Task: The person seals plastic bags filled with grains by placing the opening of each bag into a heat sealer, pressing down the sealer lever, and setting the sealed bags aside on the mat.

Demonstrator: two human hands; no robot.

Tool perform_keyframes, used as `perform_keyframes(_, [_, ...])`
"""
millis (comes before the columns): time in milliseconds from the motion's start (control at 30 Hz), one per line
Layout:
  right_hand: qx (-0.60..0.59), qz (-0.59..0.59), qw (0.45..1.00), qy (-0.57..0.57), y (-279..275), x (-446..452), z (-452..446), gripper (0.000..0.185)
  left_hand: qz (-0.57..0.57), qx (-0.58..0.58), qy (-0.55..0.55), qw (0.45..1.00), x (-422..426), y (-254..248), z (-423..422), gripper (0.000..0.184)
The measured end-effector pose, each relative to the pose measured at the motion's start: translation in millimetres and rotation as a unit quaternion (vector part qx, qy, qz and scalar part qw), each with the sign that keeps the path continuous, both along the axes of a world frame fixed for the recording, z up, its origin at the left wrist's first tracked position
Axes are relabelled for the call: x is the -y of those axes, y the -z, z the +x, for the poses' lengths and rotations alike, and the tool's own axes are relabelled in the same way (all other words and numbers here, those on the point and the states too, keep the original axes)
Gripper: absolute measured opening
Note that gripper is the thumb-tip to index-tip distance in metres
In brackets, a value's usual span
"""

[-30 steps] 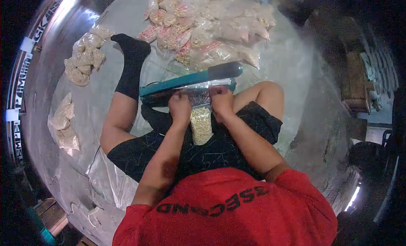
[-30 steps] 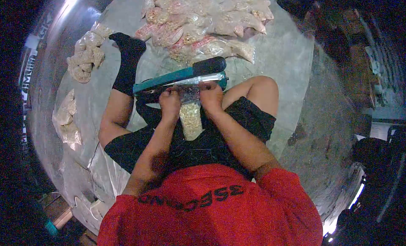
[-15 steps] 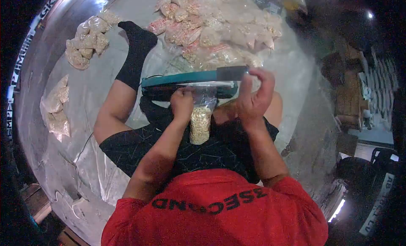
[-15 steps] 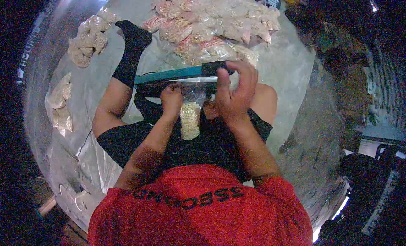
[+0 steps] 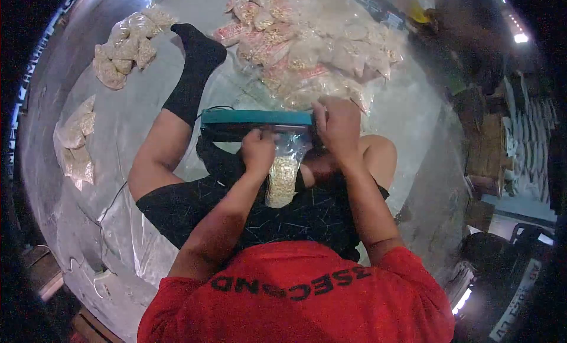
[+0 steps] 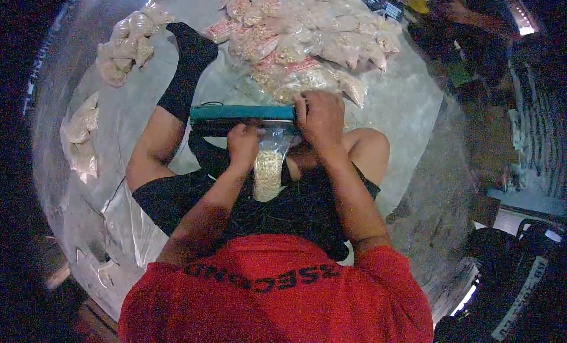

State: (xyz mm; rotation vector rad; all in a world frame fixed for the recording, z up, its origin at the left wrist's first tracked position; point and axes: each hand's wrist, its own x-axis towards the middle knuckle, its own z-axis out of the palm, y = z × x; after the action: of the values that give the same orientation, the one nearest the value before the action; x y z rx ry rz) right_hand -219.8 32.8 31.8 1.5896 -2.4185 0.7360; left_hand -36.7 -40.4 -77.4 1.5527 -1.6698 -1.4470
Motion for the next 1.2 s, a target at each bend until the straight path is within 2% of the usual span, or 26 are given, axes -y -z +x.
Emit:
perform_keyframes(67, [0.035, 0.022, 0.999, -0.008, 13, 2, -4, 0.027, -0.014, 0.008, -0.001, 1.0, 0, -16, 1, 0.032])
perform_keyframes(133, [0.06, 0.124, 0.99, 0.01, 25, 6, -7, 0.028, -0.036, 0.03, 0.022, 0.999, 1, -25, 2, 0.029])
perform_keyframes(167, [0.06, 0.129, 0.99, 0.008, 32, 7, -8, 0.028, -0.031, 0.031, 0.021, 0.999, 0, -21, 2, 0.029])
perform_keyframes(233, [0.034, 0.067, 0.997, 0.005, 39, 8, -9, 0.034, 0.006, -0.059, -0.025, 0.998, -4, -13, 1, 0.027])
perform_keyframes(367, [0.047, 0.045, 0.998, 0.007, 36, 12, -7, 0.035, 0.016, -0.09, -0.005, 0.996, -29, -15, 21, 0.027])
perform_keyframes(433, [0.073, 0.085, 0.994, 0.017, 33, 13, -6, 0.036, 0.131, -0.116, -0.021, 0.984, -40, -13, 28, 0.027])
perform_keyframes(500, [0.09, 0.127, 0.986, 0.065, 46, 8, -4, 0.039, 0.195, -0.142, 0.008, 0.971, -38, -11, 32, 0.026])
perform_keyframes(533, [0.079, 0.11, 0.988, 0.071, 54, 5, -6, 0.042, 0.242, -0.175, 0.004, 0.954, -29, -27, 27, 0.022])
perform_keyframes(567, [0.115, 0.152, 0.978, 0.082, 51, 4, -5, 0.045, 0.34, -0.252, -0.071, 0.903, -25, -51, 20, 0.018])
perform_keyframes(600, [0.128, 0.147, 0.978, 0.077, 37, 7, -1, 0.044, 0.392, -0.286, -0.08, 0.871, -27, -23, 25, 0.015])
perform_keyframes(667, [0.082, 0.105, 0.99, 0.041, 45, 4, -3, 0.041, 0.376, -0.275, -0.08, 0.881, -21, -28, 23, 0.014])
perform_keyframes(733, [0.012, 0.044, 0.999, 0.02, 43, 6, -3, 0.038, 0.4, -0.284, -0.072, 0.868, -16, -24, 22, 0.014])
perform_keyframes(867, [0.046, 0.111, 0.993, 0.018, 35, 11, -1, 0.035, 0.447, -0.298, -0.065, 0.841, -5, -28, 21, 0.015])
perform_keyframes(933, [0.046, 0.105, 0.993, 0.003, 34, 14, -3, 0.033, 0.461, -0.24, -0.042, 0.853, 1, -34, 20, 0.016])
perform_keyframes(967, [0.05, 0.112, 0.993, 0.0, 35, 14, -5, 0.035, 0.445, -0.263, -0.037, 0.855, 4, -49, 21, 0.017])
perform_keyframes(1067, [0.056, 0.133, 0.99, -0.001, 37, 15, -6, 0.037, 0.472, -0.246, -0.001, 0.847, 0, -19, 26, 0.018])
perform_keyframes(1100, [0.058, 0.14, 0.988, 0.005, 36, 16, -6, 0.038, 0.475, -0.224, 0.001, 0.851, 7, -32, 26, 0.018])
perform_keyframes(1200, [0.057, 0.157, 0.986, -0.004, 39, 17, -8, 0.039, 0.46, -0.179, 0.029, 0.869, 10, -19, 23, 0.017])
